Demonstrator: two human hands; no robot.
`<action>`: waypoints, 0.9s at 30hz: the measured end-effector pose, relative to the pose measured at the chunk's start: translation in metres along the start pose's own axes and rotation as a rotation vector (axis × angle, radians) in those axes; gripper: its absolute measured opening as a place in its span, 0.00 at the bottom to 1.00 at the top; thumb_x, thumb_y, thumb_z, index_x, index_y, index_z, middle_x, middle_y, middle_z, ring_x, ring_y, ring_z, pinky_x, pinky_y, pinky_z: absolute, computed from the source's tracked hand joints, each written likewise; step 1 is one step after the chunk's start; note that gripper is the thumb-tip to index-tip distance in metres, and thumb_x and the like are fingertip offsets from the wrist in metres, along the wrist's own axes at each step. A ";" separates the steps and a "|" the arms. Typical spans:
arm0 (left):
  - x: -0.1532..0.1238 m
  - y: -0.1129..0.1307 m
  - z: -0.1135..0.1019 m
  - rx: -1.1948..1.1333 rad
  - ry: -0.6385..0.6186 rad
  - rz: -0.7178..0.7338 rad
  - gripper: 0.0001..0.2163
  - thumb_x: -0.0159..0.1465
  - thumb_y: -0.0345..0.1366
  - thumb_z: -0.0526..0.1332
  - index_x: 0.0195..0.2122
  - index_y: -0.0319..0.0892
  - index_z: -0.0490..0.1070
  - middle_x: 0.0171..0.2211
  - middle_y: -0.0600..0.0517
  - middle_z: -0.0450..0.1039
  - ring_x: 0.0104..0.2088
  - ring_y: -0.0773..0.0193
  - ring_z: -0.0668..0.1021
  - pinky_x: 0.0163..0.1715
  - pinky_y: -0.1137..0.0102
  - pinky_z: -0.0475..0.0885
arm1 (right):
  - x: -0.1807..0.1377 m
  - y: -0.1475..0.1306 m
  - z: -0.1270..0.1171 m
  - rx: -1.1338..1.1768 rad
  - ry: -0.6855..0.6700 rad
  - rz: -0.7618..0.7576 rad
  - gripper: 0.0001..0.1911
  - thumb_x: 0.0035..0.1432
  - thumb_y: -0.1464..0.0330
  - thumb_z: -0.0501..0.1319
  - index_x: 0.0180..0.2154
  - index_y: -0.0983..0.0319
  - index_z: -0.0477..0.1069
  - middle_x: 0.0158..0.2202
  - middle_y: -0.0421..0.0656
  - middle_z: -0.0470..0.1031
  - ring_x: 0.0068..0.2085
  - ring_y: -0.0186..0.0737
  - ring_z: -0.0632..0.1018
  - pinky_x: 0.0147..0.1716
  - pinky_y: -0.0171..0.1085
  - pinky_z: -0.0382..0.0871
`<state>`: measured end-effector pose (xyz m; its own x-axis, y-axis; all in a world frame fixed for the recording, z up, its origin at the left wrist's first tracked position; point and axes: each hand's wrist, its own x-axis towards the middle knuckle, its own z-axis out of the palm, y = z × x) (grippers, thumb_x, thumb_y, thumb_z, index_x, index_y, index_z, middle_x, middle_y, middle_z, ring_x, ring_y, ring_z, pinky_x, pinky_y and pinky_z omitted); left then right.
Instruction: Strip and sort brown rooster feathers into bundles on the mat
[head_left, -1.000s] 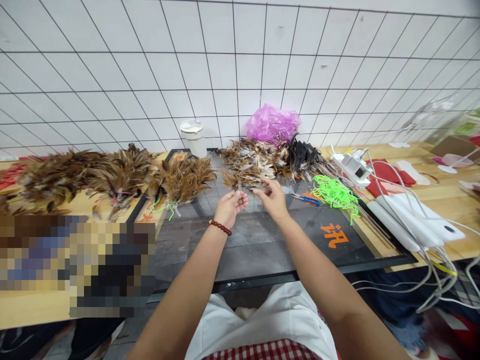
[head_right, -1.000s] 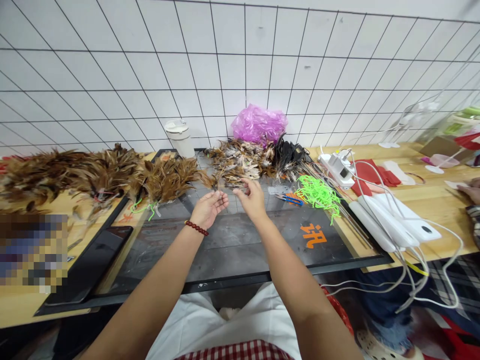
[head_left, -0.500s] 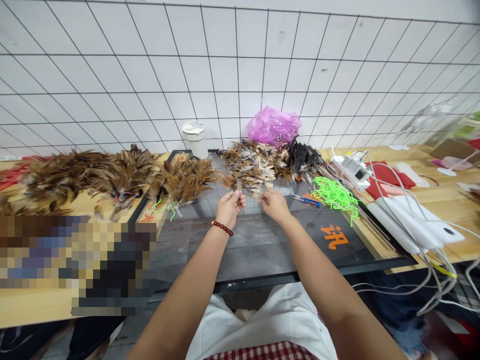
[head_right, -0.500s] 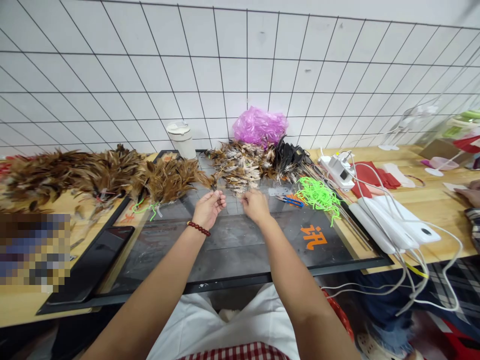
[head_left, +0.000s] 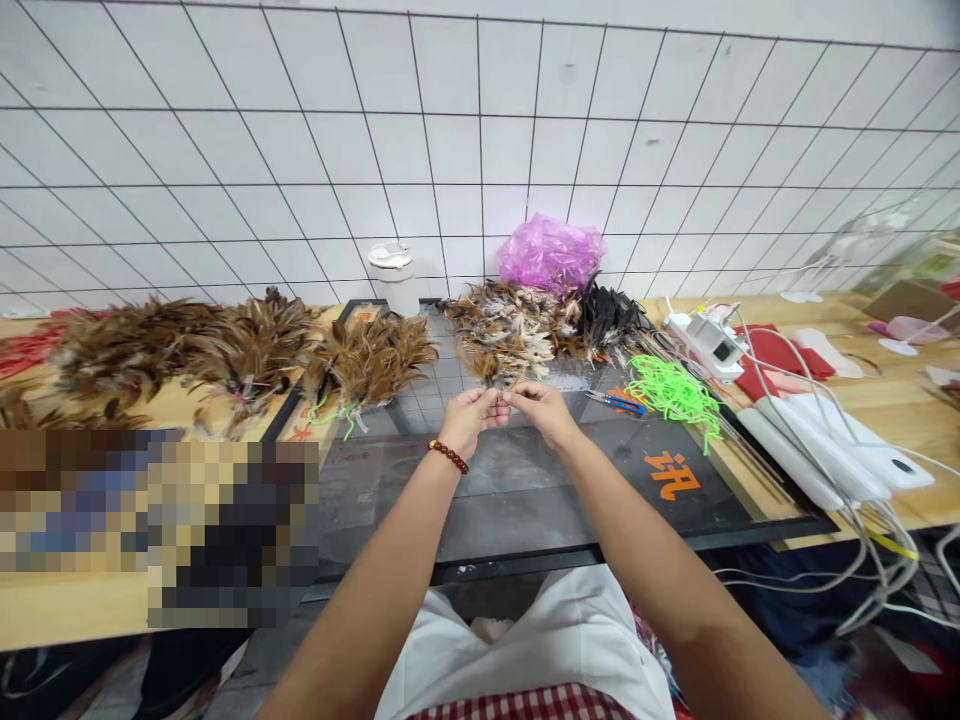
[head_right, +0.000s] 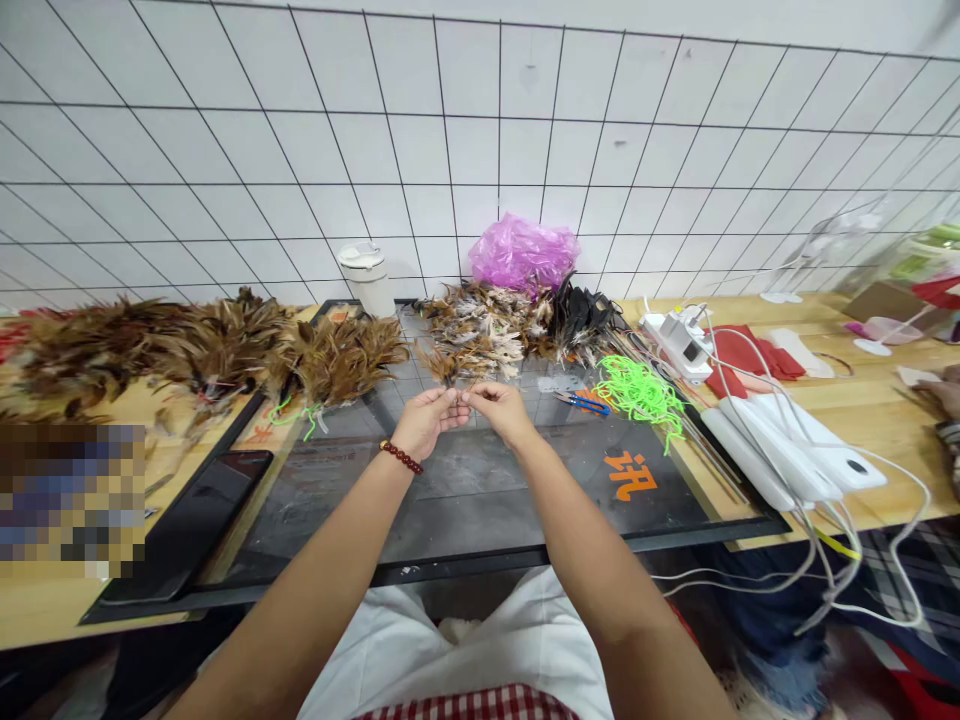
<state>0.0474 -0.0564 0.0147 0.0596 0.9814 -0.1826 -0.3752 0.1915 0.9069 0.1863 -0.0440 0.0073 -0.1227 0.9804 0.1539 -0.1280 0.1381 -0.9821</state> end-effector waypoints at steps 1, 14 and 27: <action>0.000 0.000 0.000 0.000 -0.002 0.000 0.10 0.52 0.36 0.67 0.28 0.33 0.72 0.24 0.47 0.74 0.24 0.66 0.76 0.28 0.69 0.74 | 0.001 0.002 0.001 -0.026 0.006 -0.037 0.10 0.42 0.62 0.68 0.24 0.62 0.74 0.25 0.39 0.74 0.28 0.32 0.71 0.32 0.34 0.64; -0.002 -0.002 0.003 0.109 -0.044 0.055 0.11 0.47 0.37 0.69 0.22 0.34 0.72 0.19 0.52 0.69 0.19 0.72 0.70 0.22 0.73 0.69 | 0.007 0.016 -0.005 -0.251 0.054 -0.169 0.11 0.49 0.61 0.62 0.31 0.62 0.74 0.29 0.42 0.72 0.30 0.35 0.71 0.33 0.36 0.65; 0.011 -0.003 -0.001 -0.278 0.273 0.221 0.10 0.49 0.35 0.68 0.27 0.35 0.71 0.20 0.54 0.68 0.20 0.74 0.69 0.23 0.75 0.66 | -0.006 0.000 0.002 -1.392 -0.067 -0.251 0.20 0.59 0.56 0.52 0.51 0.53 0.69 0.43 0.48 0.65 0.44 0.47 0.62 0.42 0.45 0.53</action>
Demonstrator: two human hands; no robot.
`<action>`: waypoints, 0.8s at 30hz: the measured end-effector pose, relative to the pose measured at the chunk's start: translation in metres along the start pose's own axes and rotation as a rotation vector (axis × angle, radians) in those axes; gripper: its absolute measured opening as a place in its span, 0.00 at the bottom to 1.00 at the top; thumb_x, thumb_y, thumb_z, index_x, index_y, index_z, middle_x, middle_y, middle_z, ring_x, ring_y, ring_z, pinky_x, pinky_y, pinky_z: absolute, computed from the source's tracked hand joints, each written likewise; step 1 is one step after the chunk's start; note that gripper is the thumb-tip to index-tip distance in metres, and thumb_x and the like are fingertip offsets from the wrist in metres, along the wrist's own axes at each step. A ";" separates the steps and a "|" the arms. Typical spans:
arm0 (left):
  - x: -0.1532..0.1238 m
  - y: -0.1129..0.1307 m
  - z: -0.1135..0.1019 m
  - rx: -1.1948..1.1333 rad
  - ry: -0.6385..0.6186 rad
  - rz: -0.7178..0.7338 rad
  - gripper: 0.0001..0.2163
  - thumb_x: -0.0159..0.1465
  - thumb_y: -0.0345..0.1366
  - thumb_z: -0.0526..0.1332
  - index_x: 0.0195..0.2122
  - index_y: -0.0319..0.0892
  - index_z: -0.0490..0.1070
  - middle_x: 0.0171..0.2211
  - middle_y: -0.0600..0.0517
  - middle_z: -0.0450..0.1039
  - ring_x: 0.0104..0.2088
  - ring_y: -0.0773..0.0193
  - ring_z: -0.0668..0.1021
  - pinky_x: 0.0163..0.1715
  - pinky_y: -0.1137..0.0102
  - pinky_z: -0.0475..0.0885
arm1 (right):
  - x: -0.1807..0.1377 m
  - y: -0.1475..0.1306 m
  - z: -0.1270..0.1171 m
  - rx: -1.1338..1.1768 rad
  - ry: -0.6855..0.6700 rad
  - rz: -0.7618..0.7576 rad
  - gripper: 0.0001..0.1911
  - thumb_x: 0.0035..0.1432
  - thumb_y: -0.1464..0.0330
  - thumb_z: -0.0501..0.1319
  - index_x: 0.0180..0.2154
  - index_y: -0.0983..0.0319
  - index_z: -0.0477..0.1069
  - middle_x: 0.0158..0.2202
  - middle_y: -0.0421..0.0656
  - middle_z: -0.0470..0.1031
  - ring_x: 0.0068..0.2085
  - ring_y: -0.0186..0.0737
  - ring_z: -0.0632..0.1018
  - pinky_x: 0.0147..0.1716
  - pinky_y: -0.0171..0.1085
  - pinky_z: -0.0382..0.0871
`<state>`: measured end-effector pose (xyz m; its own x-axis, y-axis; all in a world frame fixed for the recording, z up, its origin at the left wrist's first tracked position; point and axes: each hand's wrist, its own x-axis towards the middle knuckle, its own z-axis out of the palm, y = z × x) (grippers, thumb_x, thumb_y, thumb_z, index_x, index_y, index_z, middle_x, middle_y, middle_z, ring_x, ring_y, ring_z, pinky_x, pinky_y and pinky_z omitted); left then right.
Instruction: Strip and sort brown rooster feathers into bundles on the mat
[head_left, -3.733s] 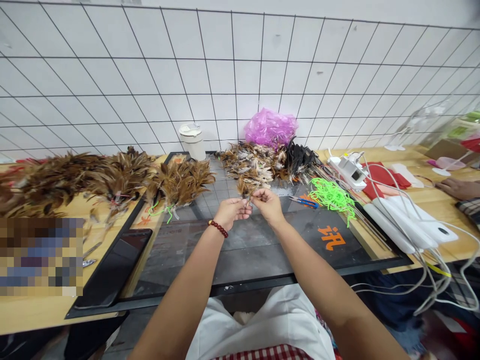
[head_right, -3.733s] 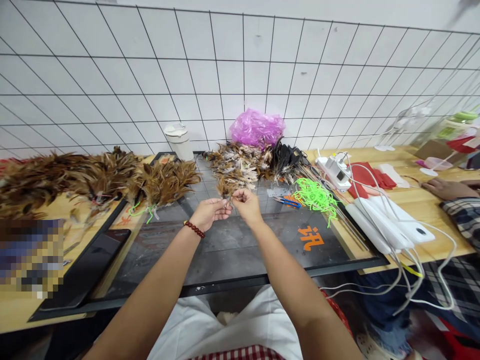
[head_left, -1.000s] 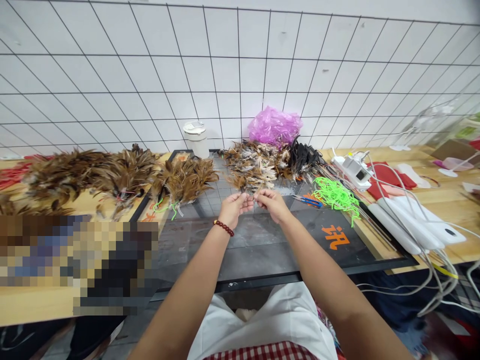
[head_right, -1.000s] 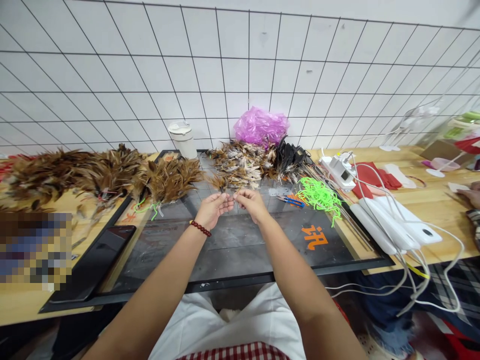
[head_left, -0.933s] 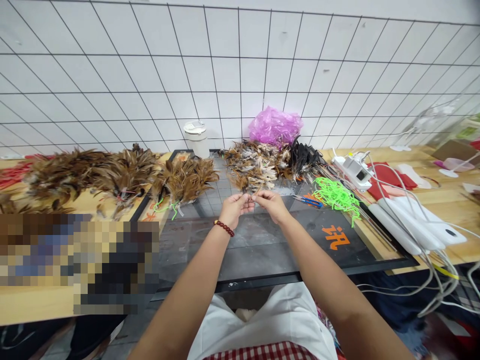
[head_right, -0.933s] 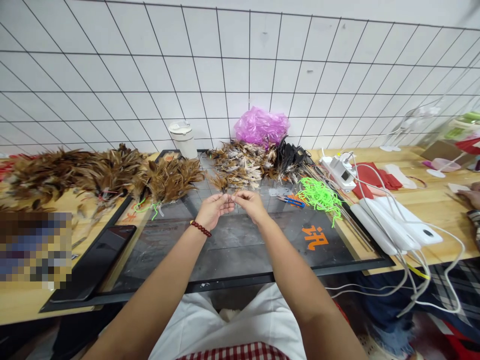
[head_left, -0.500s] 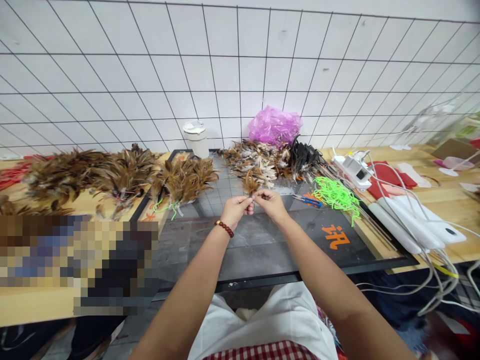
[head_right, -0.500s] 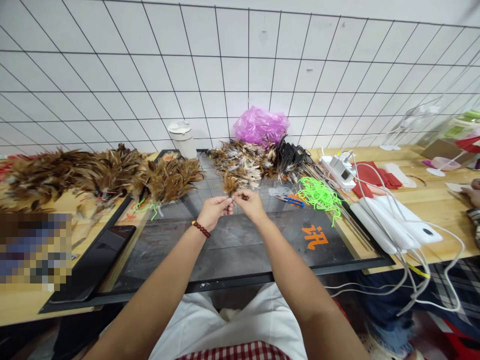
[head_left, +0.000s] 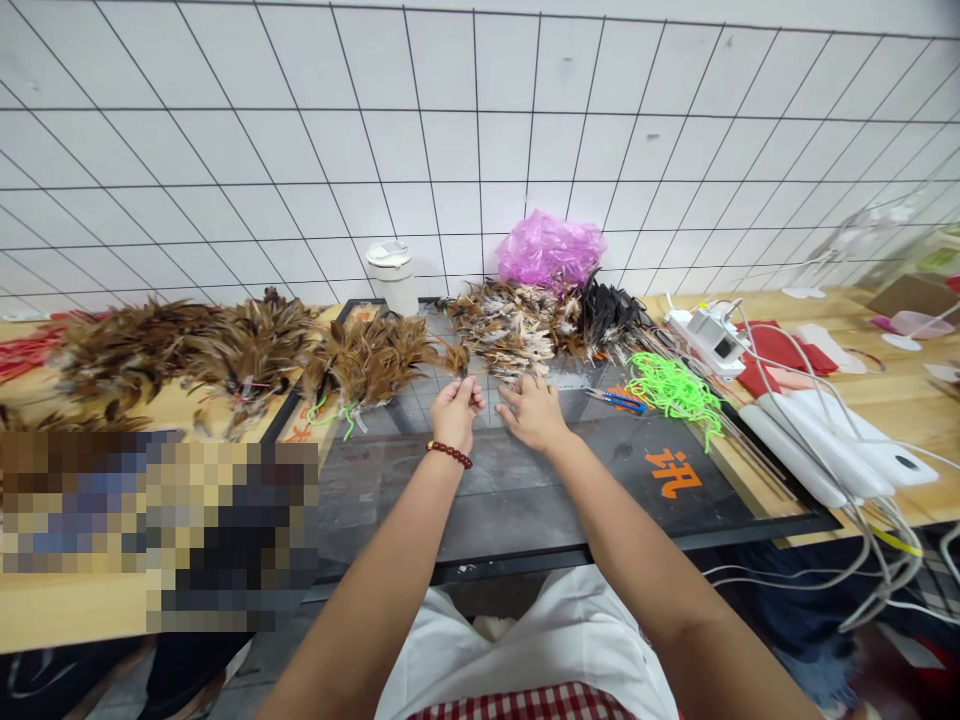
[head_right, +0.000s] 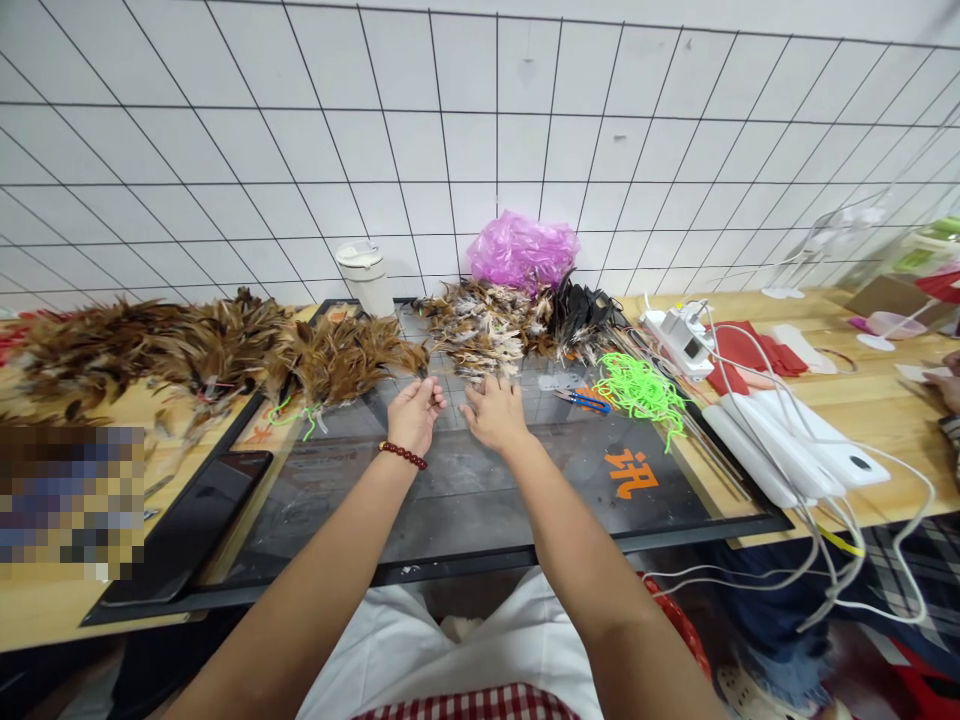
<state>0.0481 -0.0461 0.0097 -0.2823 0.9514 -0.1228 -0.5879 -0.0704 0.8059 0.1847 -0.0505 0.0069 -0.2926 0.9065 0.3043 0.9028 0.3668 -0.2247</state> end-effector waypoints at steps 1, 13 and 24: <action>0.000 0.000 0.000 -0.006 0.005 0.002 0.10 0.49 0.35 0.68 0.28 0.34 0.71 0.20 0.54 0.68 0.20 0.74 0.69 0.23 0.75 0.66 | 0.000 0.001 -0.002 -0.008 -0.001 -0.024 0.18 0.60 0.57 0.52 0.47 0.54 0.72 0.42 0.48 0.66 0.44 0.47 0.62 0.42 0.44 0.52; 0.001 0.001 0.000 -0.044 0.028 -0.002 0.10 0.49 0.35 0.68 0.27 0.35 0.72 0.20 0.54 0.68 0.21 0.73 0.70 0.24 0.75 0.67 | -0.006 0.000 -0.008 0.042 -0.065 -0.150 0.17 0.58 0.61 0.53 0.47 0.51 0.73 0.39 0.45 0.66 0.41 0.42 0.62 0.42 0.42 0.48; 0.002 0.000 -0.002 -0.024 0.013 -0.013 0.11 0.49 0.36 0.68 0.29 0.35 0.71 0.21 0.55 0.68 0.21 0.74 0.70 0.25 0.75 0.66 | 0.001 0.014 0.000 0.261 0.033 0.058 0.08 0.55 0.64 0.58 0.35 0.58 0.75 0.30 0.40 0.73 0.38 0.39 0.71 0.39 0.38 0.54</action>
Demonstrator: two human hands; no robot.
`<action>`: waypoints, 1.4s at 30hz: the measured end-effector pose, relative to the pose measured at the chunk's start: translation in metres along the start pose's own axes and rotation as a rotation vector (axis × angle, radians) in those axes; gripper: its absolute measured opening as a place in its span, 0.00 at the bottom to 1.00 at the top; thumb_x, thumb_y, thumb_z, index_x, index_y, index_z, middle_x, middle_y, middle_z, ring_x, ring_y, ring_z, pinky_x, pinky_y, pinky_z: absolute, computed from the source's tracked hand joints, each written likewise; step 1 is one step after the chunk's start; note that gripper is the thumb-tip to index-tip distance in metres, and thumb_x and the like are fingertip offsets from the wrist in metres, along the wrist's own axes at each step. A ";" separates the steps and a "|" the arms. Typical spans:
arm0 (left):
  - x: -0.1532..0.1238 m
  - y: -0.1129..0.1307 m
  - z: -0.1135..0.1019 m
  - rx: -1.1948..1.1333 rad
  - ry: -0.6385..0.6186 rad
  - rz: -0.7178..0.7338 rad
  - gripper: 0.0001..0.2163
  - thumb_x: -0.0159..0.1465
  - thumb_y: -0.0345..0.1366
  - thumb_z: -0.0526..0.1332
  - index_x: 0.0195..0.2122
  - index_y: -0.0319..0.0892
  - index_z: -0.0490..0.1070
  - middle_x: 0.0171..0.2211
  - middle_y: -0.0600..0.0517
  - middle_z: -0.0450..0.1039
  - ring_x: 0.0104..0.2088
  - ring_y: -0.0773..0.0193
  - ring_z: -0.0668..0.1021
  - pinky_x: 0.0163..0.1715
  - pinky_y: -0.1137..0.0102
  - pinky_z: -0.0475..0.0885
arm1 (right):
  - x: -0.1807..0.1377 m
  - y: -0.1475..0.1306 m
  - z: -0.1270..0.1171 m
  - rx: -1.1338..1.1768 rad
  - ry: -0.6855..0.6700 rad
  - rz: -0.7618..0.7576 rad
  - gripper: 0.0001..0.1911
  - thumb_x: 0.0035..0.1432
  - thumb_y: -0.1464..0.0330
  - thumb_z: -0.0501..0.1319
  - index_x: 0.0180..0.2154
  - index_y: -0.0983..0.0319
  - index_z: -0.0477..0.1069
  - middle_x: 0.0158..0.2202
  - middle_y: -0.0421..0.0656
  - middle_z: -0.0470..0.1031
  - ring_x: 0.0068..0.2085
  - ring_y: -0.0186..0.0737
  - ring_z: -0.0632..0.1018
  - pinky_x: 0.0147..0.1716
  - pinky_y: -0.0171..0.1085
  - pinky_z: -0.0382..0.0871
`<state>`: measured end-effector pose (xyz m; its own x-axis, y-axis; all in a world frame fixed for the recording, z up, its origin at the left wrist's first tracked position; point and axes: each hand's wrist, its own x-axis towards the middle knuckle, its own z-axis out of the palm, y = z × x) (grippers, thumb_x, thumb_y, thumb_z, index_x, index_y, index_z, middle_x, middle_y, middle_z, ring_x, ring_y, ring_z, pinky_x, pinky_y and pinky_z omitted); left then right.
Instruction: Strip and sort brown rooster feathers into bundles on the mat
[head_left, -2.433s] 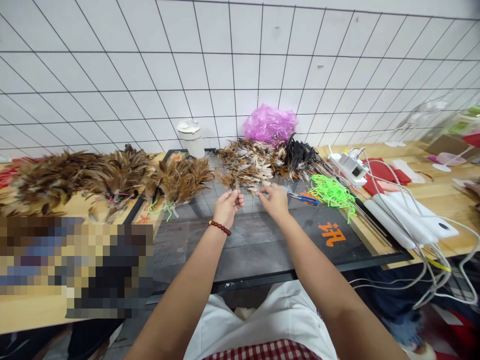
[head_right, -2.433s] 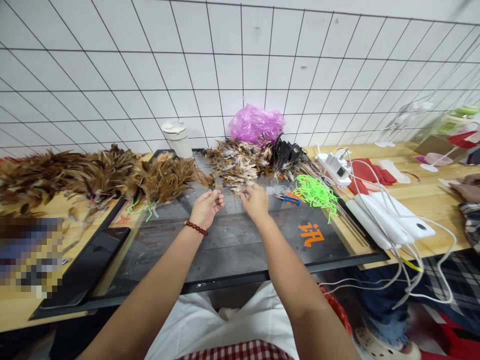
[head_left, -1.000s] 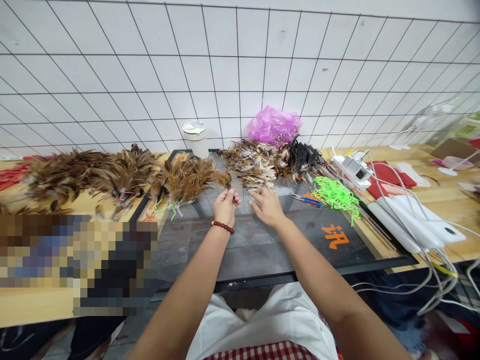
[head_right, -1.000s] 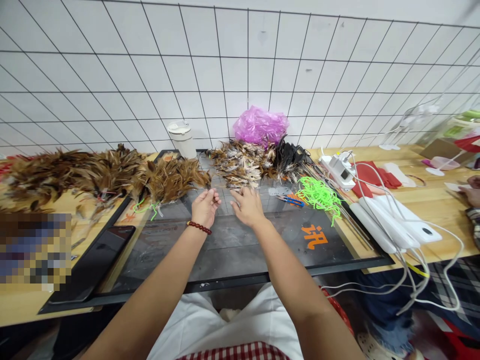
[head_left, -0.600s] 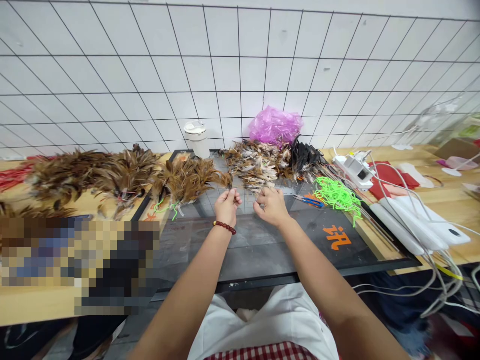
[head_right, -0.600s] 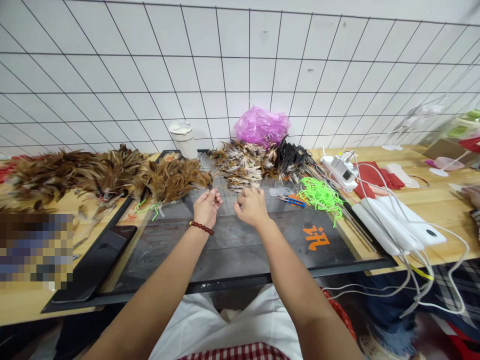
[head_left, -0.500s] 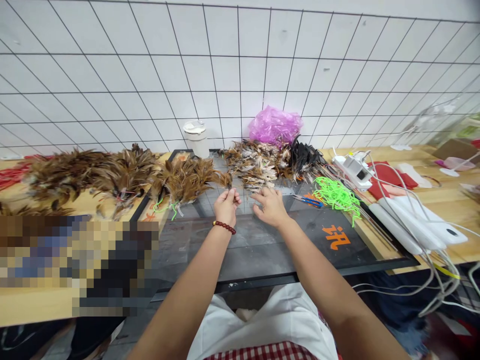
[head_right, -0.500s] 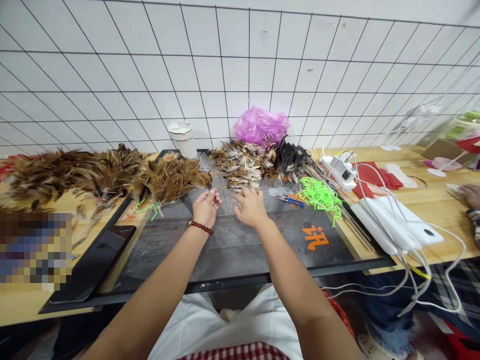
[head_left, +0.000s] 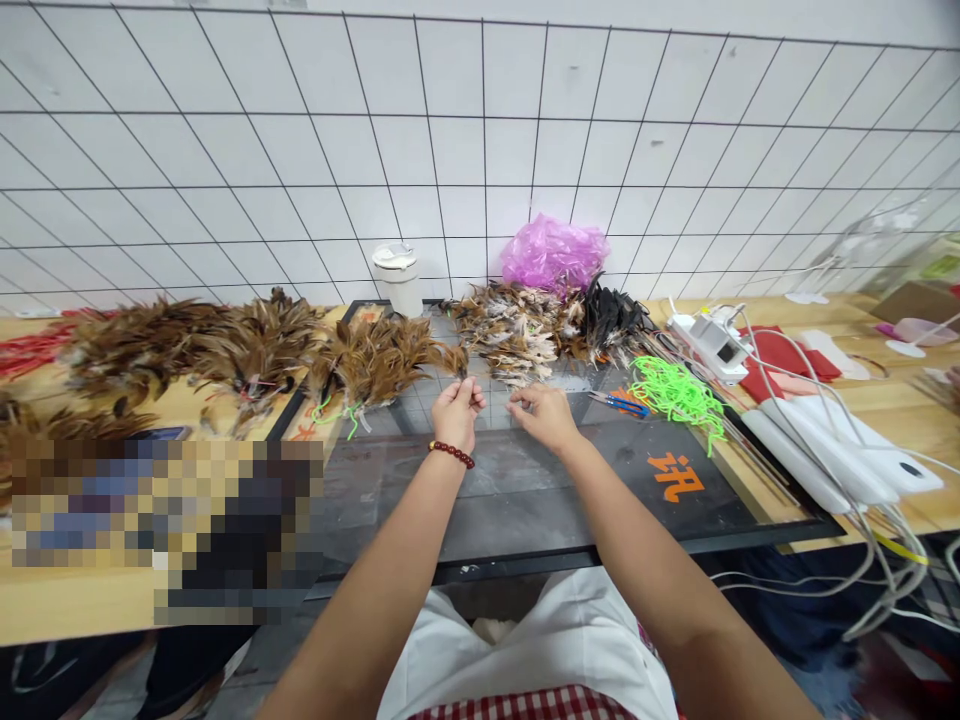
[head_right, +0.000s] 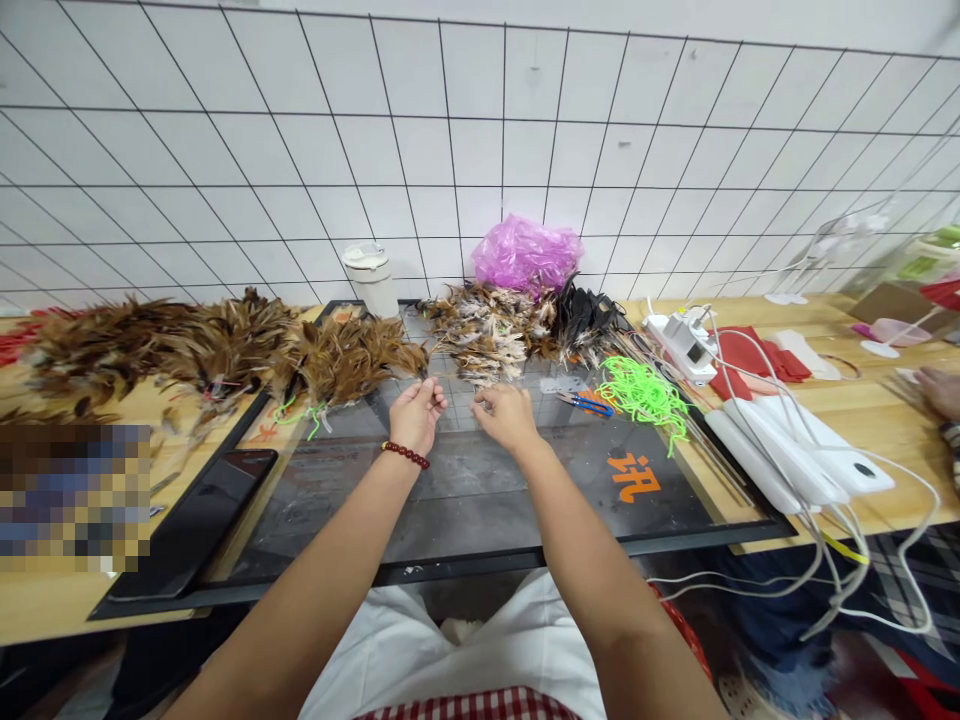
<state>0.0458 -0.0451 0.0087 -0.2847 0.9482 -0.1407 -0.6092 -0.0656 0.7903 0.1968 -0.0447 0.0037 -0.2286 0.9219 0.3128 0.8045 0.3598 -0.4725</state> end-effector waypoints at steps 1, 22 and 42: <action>0.000 0.000 0.000 0.002 -0.002 -0.003 0.12 0.49 0.36 0.69 0.29 0.35 0.71 0.21 0.55 0.68 0.21 0.74 0.70 0.25 0.75 0.66 | 0.001 -0.001 0.001 -0.010 -0.022 0.007 0.08 0.55 0.63 0.59 0.35 0.58 0.75 0.31 0.41 0.74 0.38 0.39 0.72 0.38 0.38 0.55; -0.009 -0.001 0.002 0.254 -0.246 -0.063 0.13 0.45 0.39 0.70 0.26 0.34 0.74 0.22 0.50 0.72 0.24 0.69 0.74 0.28 0.71 0.70 | 0.008 -0.020 0.018 1.157 0.107 0.195 0.16 0.46 0.55 0.64 0.27 0.62 0.68 0.26 0.38 0.70 0.29 0.32 0.69 0.33 0.34 0.63; -0.016 0.006 0.006 0.234 -0.271 -0.270 0.08 0.51 0.34 0.68 0.27 0.33 0.73 0.24 0.46 0.73 0.25 0.66 0.76 0.28 0.71 0.72 | 0.008 -0.024 0.014 1.306 0.096 0.287 0.13 0.42 0.61 0.67 0.28 0.62 0.71 0.25 0.37 0.71 0.27 0.31 0.71 0.31 0.33 0.66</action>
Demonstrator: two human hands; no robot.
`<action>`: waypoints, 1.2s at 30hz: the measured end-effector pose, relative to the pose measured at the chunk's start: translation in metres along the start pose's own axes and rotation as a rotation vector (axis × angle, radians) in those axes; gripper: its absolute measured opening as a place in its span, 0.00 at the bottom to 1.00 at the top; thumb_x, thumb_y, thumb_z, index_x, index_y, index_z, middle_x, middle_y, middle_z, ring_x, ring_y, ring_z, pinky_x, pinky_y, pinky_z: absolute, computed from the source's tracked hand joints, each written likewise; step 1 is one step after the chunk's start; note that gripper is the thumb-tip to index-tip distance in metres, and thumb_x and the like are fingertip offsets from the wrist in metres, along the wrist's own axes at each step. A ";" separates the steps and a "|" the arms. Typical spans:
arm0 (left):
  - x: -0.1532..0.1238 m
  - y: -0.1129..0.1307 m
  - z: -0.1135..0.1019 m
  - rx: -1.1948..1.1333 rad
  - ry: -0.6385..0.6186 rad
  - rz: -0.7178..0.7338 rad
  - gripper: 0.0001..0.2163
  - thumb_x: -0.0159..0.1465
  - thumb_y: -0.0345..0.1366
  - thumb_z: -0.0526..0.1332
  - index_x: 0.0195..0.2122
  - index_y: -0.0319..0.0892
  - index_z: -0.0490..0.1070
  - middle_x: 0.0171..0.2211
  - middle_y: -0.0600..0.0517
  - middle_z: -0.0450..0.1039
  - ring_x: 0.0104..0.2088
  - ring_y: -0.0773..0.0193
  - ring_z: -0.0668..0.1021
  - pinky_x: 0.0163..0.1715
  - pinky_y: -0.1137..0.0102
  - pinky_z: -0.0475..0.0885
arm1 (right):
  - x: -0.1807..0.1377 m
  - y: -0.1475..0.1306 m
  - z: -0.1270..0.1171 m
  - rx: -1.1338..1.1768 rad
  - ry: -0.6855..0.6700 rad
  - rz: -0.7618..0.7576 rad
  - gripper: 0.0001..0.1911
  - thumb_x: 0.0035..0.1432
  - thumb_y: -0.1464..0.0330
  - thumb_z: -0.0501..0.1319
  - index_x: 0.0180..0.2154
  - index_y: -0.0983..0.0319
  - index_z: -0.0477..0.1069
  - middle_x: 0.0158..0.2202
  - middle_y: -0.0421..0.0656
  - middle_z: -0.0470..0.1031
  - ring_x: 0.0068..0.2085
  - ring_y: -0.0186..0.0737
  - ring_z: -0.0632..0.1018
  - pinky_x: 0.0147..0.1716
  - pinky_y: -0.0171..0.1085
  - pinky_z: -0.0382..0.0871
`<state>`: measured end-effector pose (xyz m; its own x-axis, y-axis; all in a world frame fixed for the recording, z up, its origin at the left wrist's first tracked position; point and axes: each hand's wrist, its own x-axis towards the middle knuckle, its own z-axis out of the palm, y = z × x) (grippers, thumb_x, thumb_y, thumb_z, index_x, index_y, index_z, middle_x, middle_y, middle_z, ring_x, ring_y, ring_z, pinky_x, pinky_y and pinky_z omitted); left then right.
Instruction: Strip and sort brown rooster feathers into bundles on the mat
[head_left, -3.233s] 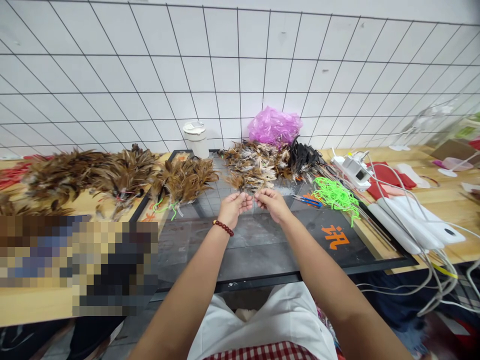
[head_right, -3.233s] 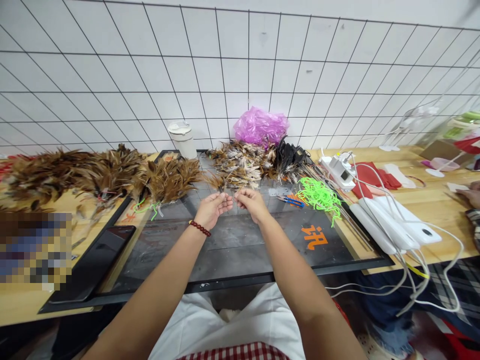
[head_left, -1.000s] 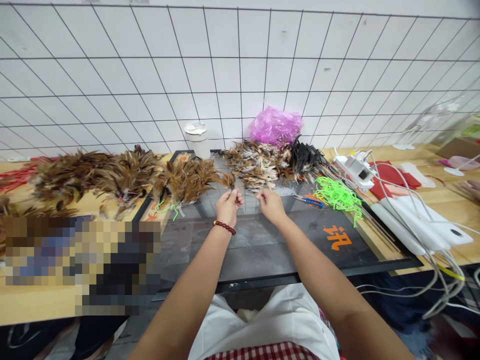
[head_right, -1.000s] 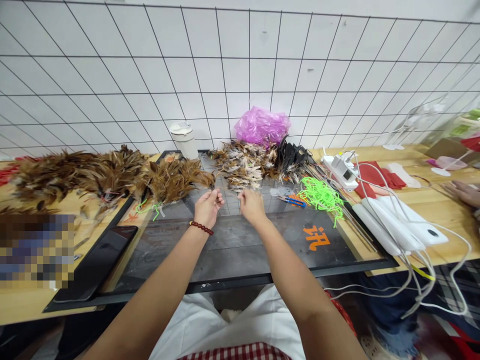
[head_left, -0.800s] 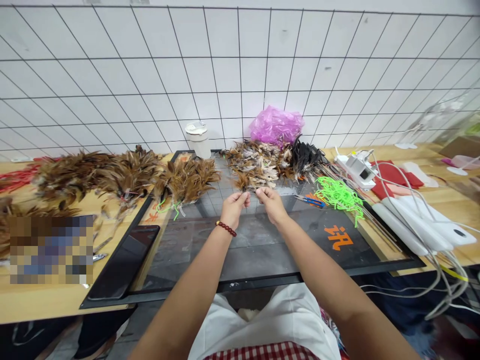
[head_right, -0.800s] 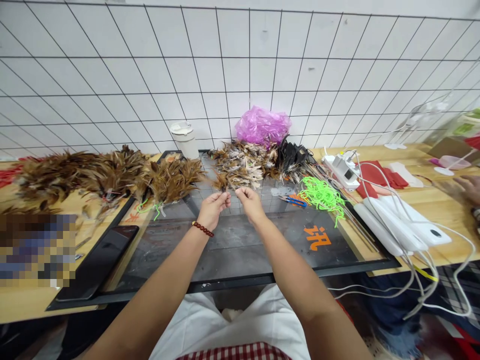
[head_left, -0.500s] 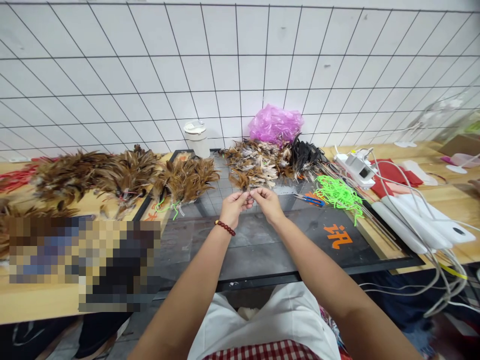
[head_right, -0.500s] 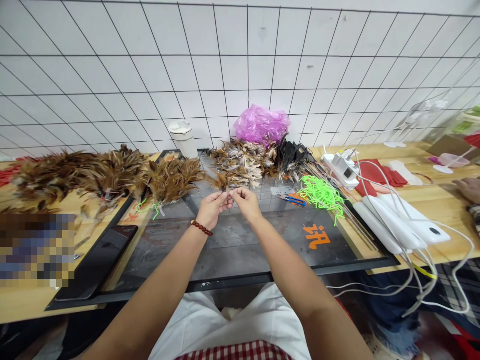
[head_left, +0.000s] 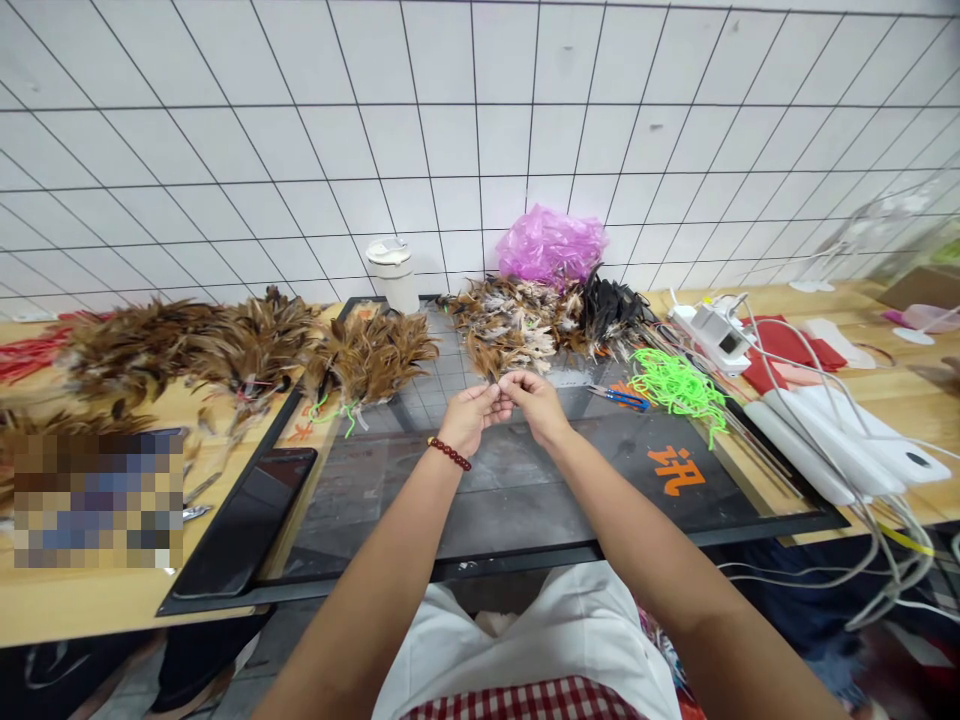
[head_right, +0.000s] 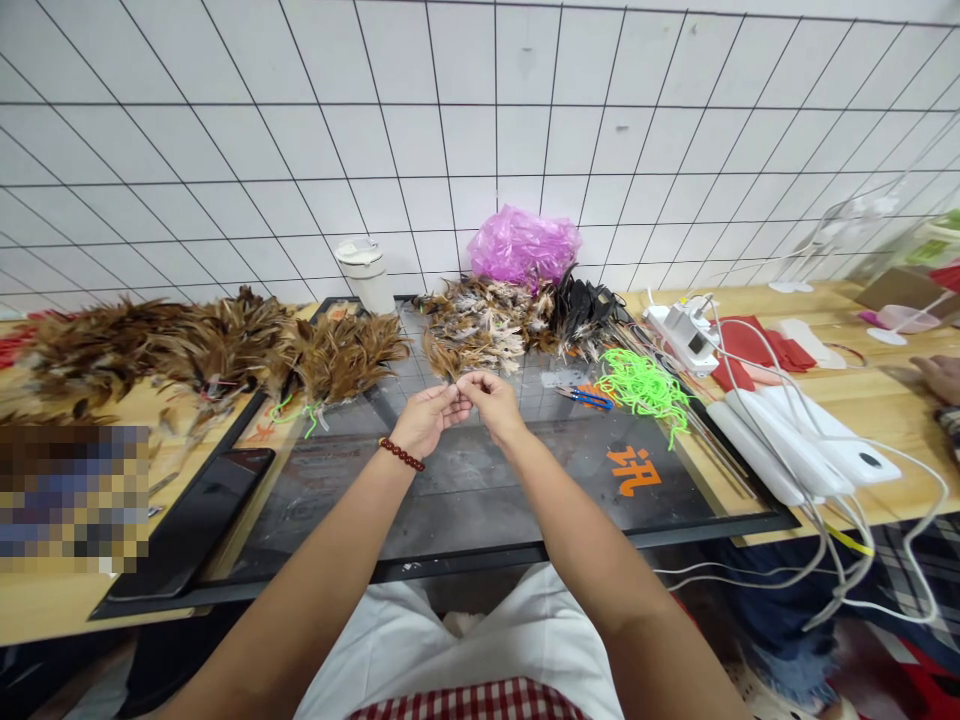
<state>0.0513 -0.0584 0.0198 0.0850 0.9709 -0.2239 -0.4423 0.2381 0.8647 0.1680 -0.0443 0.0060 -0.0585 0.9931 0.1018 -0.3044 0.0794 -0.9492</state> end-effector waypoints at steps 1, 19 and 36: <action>-0.001 0.001 0.001 -0.006 -0.002 -0.002 0.07 0.52 0.33 0.67 0.26 0.33 0.73 0.23 0.47 0.73 0.25 0.67 0.75 0.28 0.71 0.71 | 0.000 0.000 0.000 0.011 0.006 0.009 0.14 0.42 0.61 0.68 0.29 0.62 0.71 0.25 0.36 0.70 0.27 0.30 0.71 0.31 0.33 0.66; -0.006 0.007 -0.011 0.079 -0.337 -0.223 0.12 0.46 0.38 0.71 0.23 0.36 0.71 0.19 0.52 0.67 0.19 0.73 0.69 0.18 0.77 0.64 | 0.001 -0.009 -0.023 0.013 -0.401 0.236 0.15 0.42 0.58 0.68 0.22 0.64 0.70 0.21 0.39 0.72 0.25 0.33 0.71 0.32 0.35 0.63; -0.008 -0.006 -0.002 0.196 -0.225 -0.074 0.09 0.55 0.34 0.65 0.27 0.31 0.72 0.20 0.51 0.69 0.18 0.73 0.71 0.20 0.74 0.68 | 0.003 -0.006 -0.019 0.036 -0.235 0.283 0.15 0.37 0.61 0.71 0.21 0.65 0.72 0.15 0.38 0.68 0.18 0.30 0.67 0.20 0.33 0.61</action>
<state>0.0519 -0.0677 0.0156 0.3157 0.9269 -0.2030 -0.2491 0.2874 0.9248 0.1875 -0.0405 0.0069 -0.3612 0.9278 -0.0939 -0.2782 -0.2033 -0.9388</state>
